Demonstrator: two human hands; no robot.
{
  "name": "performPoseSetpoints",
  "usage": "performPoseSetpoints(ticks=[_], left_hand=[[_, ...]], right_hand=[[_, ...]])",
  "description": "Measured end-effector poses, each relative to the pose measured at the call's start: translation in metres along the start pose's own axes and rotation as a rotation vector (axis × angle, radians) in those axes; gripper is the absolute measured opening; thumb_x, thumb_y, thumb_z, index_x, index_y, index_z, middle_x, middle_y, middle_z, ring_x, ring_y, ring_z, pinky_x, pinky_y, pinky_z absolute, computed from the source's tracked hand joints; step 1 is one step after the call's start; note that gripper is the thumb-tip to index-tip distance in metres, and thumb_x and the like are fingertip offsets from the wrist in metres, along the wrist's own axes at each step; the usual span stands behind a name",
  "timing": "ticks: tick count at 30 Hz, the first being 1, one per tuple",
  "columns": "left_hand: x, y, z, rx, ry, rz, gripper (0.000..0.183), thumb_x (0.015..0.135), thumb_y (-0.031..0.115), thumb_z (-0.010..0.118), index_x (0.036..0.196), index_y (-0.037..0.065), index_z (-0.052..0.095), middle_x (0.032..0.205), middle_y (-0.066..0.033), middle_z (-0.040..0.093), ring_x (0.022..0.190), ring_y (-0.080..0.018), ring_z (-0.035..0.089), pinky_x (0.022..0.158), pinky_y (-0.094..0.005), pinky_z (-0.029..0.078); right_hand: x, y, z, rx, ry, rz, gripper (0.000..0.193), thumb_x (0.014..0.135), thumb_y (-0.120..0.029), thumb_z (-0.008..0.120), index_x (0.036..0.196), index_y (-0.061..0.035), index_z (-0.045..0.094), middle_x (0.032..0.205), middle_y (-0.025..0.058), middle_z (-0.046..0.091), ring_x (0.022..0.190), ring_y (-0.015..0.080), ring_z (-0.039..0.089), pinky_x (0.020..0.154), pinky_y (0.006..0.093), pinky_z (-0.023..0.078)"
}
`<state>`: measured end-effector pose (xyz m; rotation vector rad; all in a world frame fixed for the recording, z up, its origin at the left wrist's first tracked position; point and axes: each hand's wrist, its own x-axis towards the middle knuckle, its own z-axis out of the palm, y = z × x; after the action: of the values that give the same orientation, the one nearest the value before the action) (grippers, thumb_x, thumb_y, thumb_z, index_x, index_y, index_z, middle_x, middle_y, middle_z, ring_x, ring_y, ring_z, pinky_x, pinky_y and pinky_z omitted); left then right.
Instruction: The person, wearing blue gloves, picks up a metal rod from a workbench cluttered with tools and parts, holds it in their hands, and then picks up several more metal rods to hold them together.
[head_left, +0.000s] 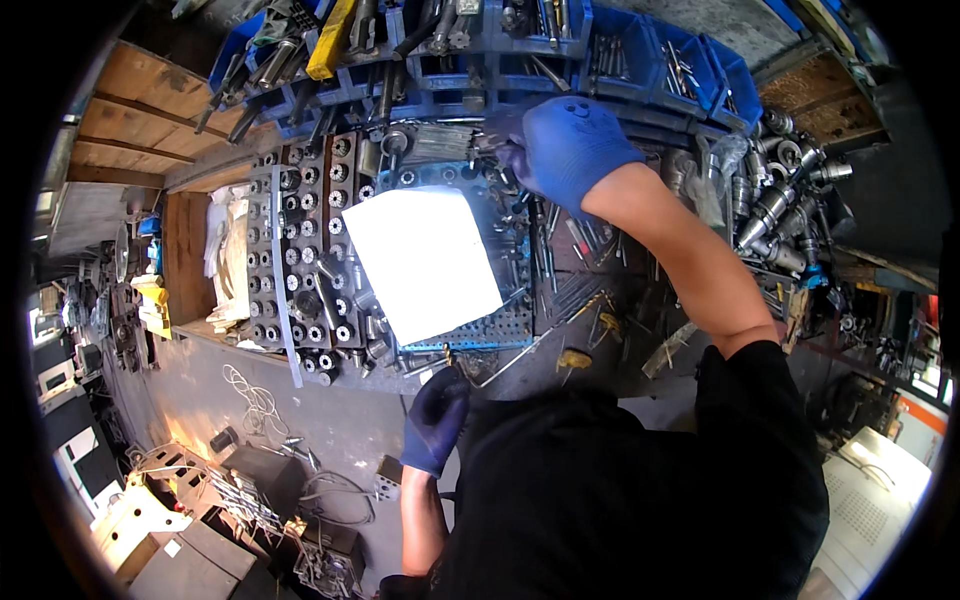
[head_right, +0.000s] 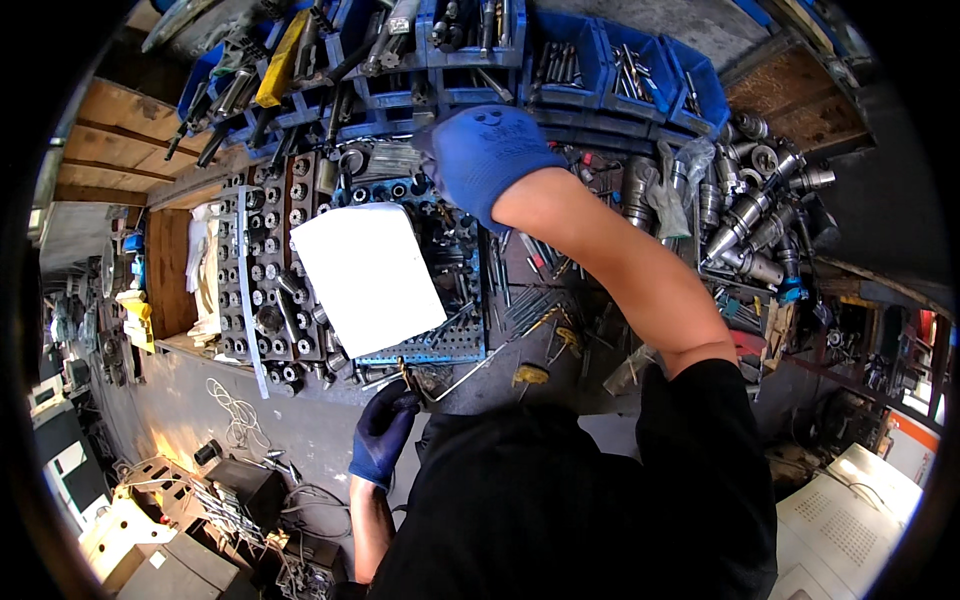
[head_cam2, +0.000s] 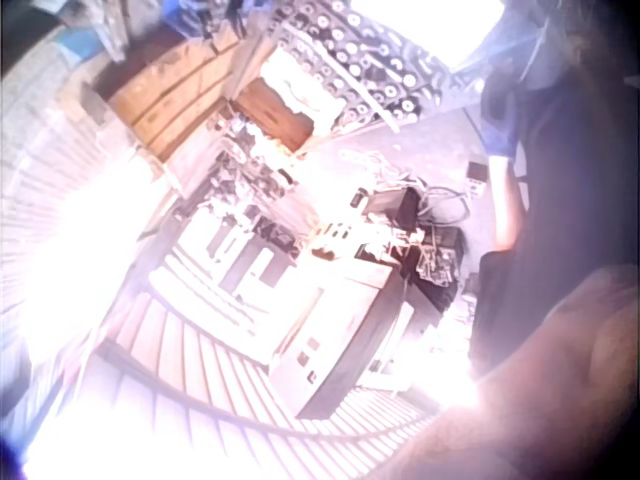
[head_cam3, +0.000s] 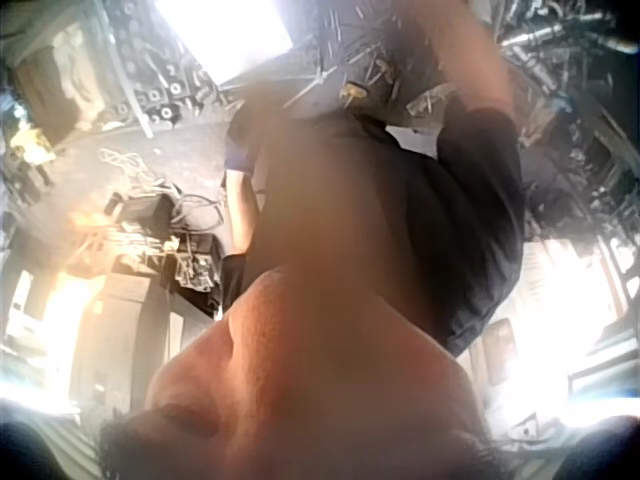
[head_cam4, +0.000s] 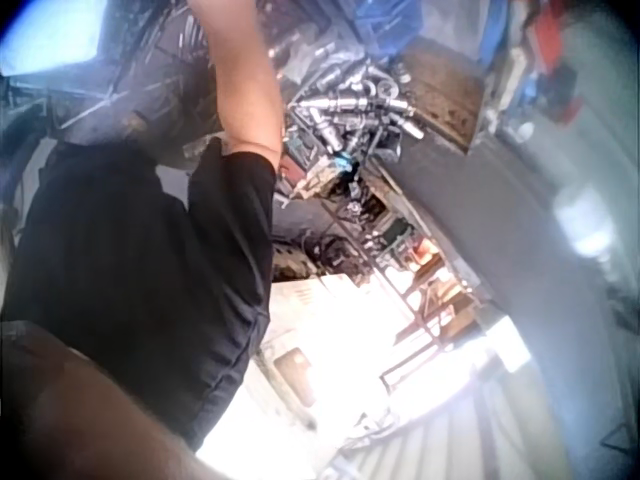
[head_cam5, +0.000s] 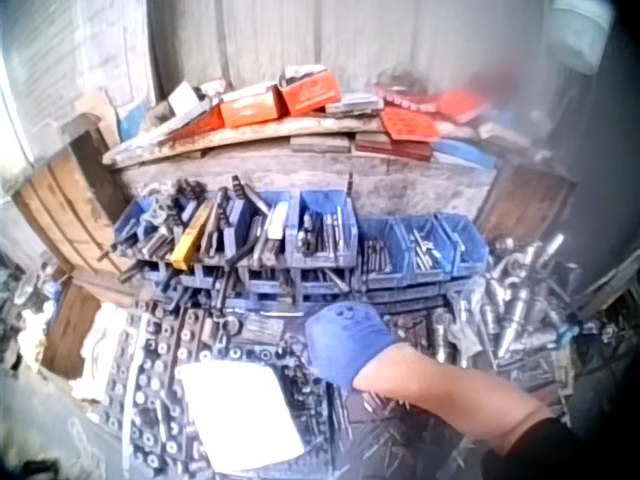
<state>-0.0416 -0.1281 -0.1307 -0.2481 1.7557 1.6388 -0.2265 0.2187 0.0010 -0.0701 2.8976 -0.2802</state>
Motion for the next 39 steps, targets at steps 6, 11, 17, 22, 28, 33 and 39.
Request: performPoseSetpoints(ticks=[6, 11, 17, 22, 28, 33, 39], left_hand=[[0.001, 0.000, -0.003, 0.016, 0.000, 0.036, 0.045, 0.092, 0.004, 0.063, 0.136, -0.001, 0.052, 0.120, -0.0114, 0.065, 0.108, -0.0162, 0.063, 0.092, -0.0296, 0.051], [-0.001, -0.009, -0.008, -0.007, 0.001, -0.026, 0.045, 0.092, -0.004, 0.059, 0.137, -0.003, 0.050, 0.121, -0.0140, 0.066, 0.110, -0.0194, 0.063, 0.098, -0.0328, 0.050], [0.001, -0.010, -0.012, 0.005, -0.007, 0.033, 0.045, 0.092, -0.004, 0.060, 0.136, -0.003, 0.051, 0.120, -0.0138, 0.066, 0.110, -0.0195, 0.064, 0.098, -0.0323, 0.050], [0.004, -0.004, -0.009, -0.012, 0.001, -0.013, 0.045, 0.092, -0.005, 0.059, 0.136, -0.003, 0.051, 0.121, -0.0134, 0.065, 0.110, -0.0193, 0.063, 0.099, -0.0323, 0.050], [0.007, -0.003, -0.008, -0.012, -0.024, 0.014, 0.048, 0.091, 0.002, 0.063, 0.137, 0.000, 0.050, 0.119, -0.0095, 0.065, 0.109, -0.0159, 0.062, 0.094, -0.0295, 0.051], [0.004, 0.000, -0.006, -0.025, -0.013, -0.012, 0.046, 0.092, -0.005, 0.059, 0.137, -0.003, 0.051, 0.122, -0.0127, 0.064, 0.112, -0.0186, 0.062, 0.100, -0.0318, 0.049], [0.002, -0.001, -0.005, -0.016, -0.009, 0.013, 0.045, 0.092, -0.004, 0.059, 0.136, -0.003, 0.051, 0.122, -0.0127, 0.065, 0.111, -0.0189, 0.062, 0.099, -0.0318, 0.049]], right_hand=[[0.029, -0.020, 0.000, 0.074, 0.100, -0.081, 0.024, 0.087, -0.022, 0.061, 0.100, -0.0071, 0.074, 0.095, 0.0194, 0.071, 0.084, 0.0352, 0.070, 0.077, 0.0450, 0.057], [0.048, -0.026, 0.012, 0.043, 0.025, -0.067, 0.029, 0.088, -0.028, 0.063, 0.109, -0.0104, 0.072, 0.090, 0.0185, 0.070, 0.084, 0.0357, 0.069, 0.079, 0.0445, 0.055], [0.052, -0.018, 0.012, 0.015, -0.096, -0.044, 0.028, 0.087, -0.028, 0.063, 0.106, -0.0094, 0.073, 0.096, 0.0198, 0.070, 0.088, 0.0364, 0.068, 0.080, 0.0451, 0.055], [0.055, -0.008, 0.025, -0.094, -0.209, -0.158, 0.026, 0.084, -0.022, 0.065, 0.105, -0.0109, 0.074, 0.098, 0.0167, 0.072, 0.090, 0.0351, 0.069, 0.082, 0.0433, 0.055], [0.059, -0.024, 0.037, -0.248, -0.253, -0.248, 0.021, 0.080, -0.012, 0.064, 0.098, -0.0086, 0.076, 0.094, 0.0169, 0.073, 0.086, 0.0340, 0.071, 0.074, 0.0420, 0.057], [0.056, -0.027, 0.035, -0.271, -0.275, -0.296, 0.022, 0.079, -0.009, 0.064, 0.098, -0.0090, 0.076, 0.092, 0.0172, 0.072, 0.086, 0.0341, 0.071, 0.074, 0.0419, 0.056], [0.043, -0.014, 0.033, -0.089, -0.285, -0.329, 0.024, 0.079, -0.008, 0.064, 0.101, -0.0070, 0.075, 0.099, 0.0203, 0.072, 0.089, 0.0365, 0.071, 0.075, 0.0446, 0.057]])
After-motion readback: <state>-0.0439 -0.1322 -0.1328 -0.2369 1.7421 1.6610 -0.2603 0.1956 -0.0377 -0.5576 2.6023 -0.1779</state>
